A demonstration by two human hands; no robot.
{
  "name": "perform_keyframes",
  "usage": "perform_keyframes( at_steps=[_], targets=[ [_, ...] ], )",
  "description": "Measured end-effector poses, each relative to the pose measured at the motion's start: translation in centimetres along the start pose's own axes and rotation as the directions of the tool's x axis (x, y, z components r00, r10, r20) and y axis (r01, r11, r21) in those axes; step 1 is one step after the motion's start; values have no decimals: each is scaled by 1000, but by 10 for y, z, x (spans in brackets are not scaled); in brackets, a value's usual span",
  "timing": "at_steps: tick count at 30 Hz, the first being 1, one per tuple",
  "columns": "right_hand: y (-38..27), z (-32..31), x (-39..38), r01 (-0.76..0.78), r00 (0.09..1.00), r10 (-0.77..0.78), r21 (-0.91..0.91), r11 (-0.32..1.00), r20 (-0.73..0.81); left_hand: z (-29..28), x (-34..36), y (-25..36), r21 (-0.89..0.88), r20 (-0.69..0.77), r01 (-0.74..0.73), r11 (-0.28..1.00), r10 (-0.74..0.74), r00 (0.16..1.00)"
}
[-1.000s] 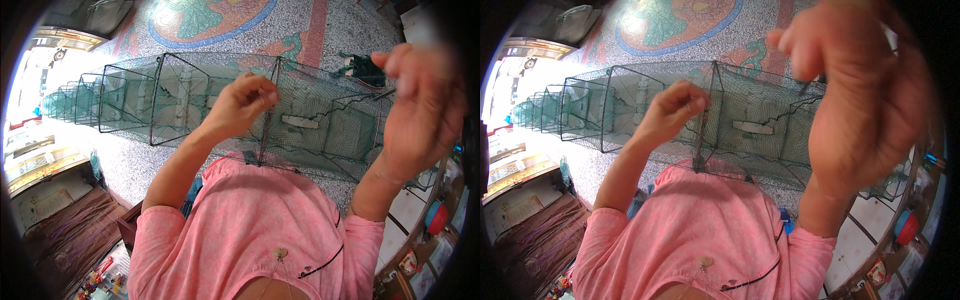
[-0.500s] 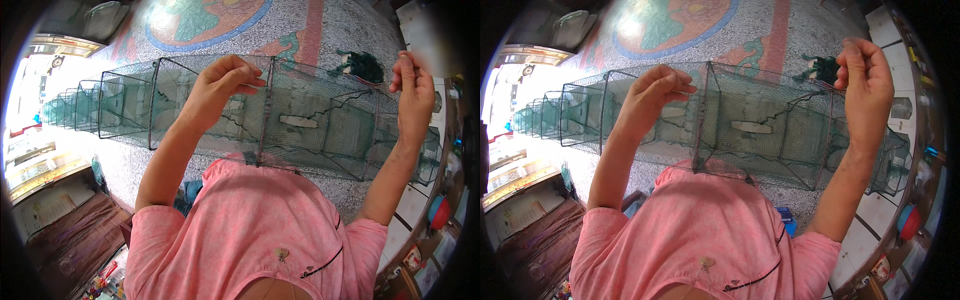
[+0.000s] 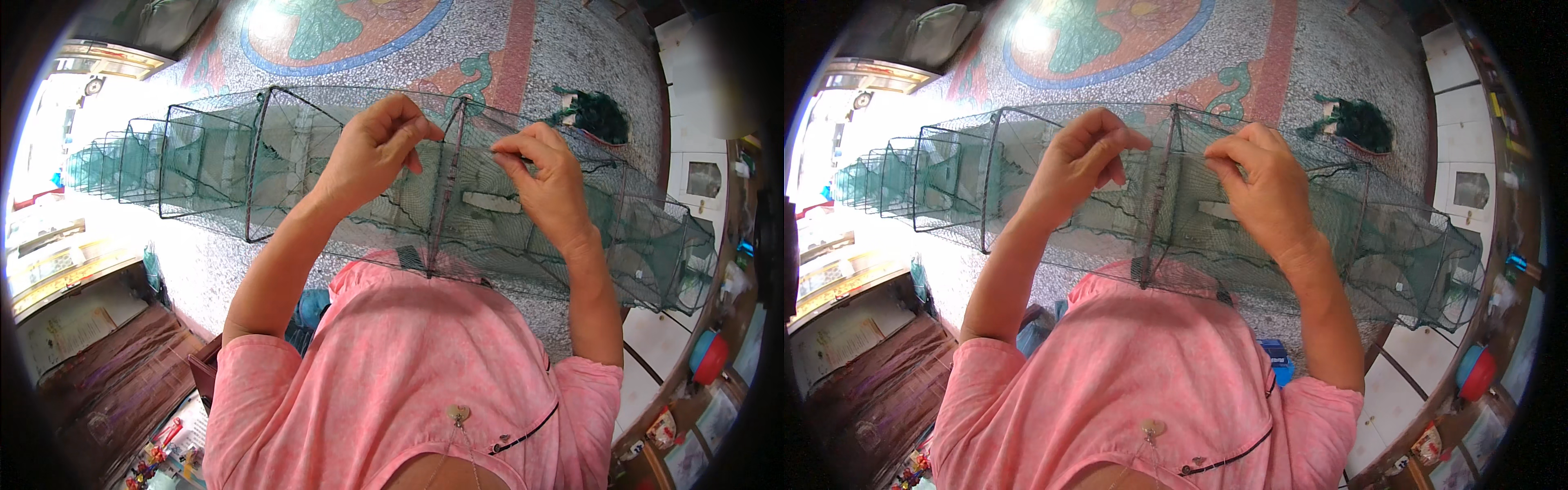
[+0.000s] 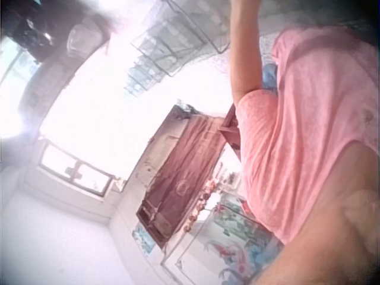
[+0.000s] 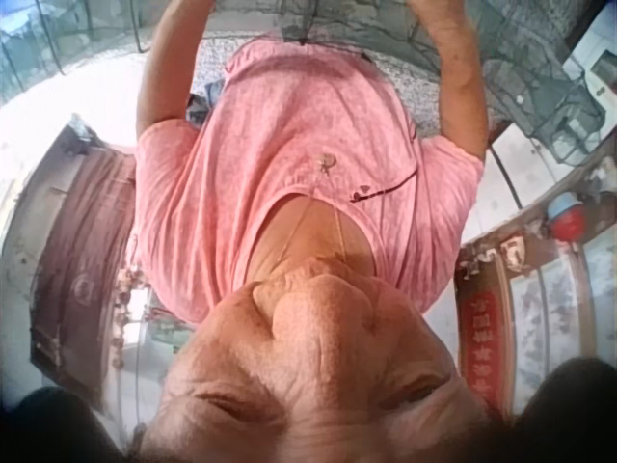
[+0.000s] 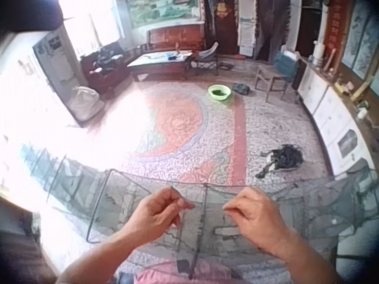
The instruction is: The person repairs a green mesh fishing net by hand using a needle, threading it through the net and tying knots to secure the structure.
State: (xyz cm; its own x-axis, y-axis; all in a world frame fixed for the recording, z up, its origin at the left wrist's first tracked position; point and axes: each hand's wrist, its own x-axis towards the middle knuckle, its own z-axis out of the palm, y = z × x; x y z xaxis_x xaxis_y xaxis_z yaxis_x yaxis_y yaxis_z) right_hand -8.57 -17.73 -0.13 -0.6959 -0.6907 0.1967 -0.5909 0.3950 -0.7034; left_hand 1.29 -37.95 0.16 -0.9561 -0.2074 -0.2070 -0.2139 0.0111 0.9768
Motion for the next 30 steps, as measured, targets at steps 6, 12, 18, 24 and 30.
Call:
perform_keyframes(
  at_steps=[6,12,18,24,30],
  targets=[
    [4,0,-2,-111,994,111,19,994,2,-2,-1,-6,39,15,-3,999,2,1000],
    [7,19,0,-129,992,124,204,970,35,-1,0,-9,48,17,9,999,-10,1000],
    [-16,44,8,-6,990,53,334,942,-130,-7,3,-11,-166,-129,63,984,-85,988],
    [-27,47,24,227,961,-234,-62,972,-149,-10,-1,-7,-248,-121,47,968,-80,989],
    [-53,18,46,355,924,-281,309,882,-257,5,-5,-2,-99,-122,-16,995,4,993]
  ],
)
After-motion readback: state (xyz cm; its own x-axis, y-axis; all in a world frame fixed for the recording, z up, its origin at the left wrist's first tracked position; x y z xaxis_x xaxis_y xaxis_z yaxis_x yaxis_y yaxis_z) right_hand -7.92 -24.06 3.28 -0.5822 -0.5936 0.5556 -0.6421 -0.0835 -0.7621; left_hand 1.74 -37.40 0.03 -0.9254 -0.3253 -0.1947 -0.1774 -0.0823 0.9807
